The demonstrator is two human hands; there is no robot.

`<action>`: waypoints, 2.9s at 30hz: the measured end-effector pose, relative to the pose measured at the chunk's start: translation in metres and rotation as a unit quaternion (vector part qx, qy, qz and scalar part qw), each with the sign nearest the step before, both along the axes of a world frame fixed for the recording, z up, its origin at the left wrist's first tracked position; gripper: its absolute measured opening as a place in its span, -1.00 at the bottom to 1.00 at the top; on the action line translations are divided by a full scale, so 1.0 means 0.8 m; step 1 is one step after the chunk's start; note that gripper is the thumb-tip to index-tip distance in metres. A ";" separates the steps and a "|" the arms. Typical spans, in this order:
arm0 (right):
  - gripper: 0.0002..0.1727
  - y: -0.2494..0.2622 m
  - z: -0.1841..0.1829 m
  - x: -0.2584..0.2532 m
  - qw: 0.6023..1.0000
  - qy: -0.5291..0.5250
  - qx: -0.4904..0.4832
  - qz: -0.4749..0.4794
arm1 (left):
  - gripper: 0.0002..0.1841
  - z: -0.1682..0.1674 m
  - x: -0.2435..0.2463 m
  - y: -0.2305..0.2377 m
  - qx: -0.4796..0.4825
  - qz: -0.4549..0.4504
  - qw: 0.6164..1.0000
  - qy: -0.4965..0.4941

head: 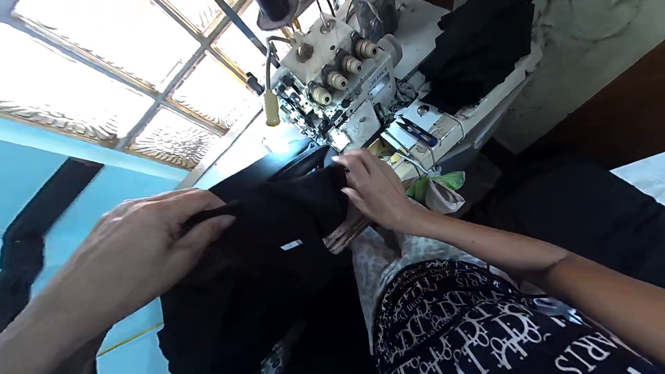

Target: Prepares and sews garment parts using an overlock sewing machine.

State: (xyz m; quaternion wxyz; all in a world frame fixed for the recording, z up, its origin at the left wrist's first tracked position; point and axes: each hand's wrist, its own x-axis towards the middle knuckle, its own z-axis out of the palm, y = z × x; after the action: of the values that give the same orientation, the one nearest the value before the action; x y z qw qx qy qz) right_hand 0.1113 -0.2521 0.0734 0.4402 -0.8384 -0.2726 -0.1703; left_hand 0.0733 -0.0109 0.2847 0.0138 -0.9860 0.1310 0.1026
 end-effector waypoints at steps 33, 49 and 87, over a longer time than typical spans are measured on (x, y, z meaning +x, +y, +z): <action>-0.76 0.046 0.043 0.090 0.942 0.068 0.107 0.309 | -0.86 -0.001 0.034 0.088 -0.191 -0.064 0.979 -0.016; -0.79 0.038 0.009 0.135 0.968 -0.105 0.000 0.227 | -0.88 -0.010 0.009 0.088 -0.274 -0.079 0.959 0.001; -0.74 0.008 -0.012 0.156 0.970 -0.085 -0.034 0.224 | -0.61 -0.077 0.063 0.068 -0.104 -0.114 0.960 -0.231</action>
State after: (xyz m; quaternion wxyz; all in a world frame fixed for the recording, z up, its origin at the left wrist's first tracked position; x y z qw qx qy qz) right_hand 0.2357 -0.2456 0.0639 0.4131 -0.7531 -0.4955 -0.1288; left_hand 0.1238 0.0438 0.2234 -0.0472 -0.9572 0.2462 -0.1449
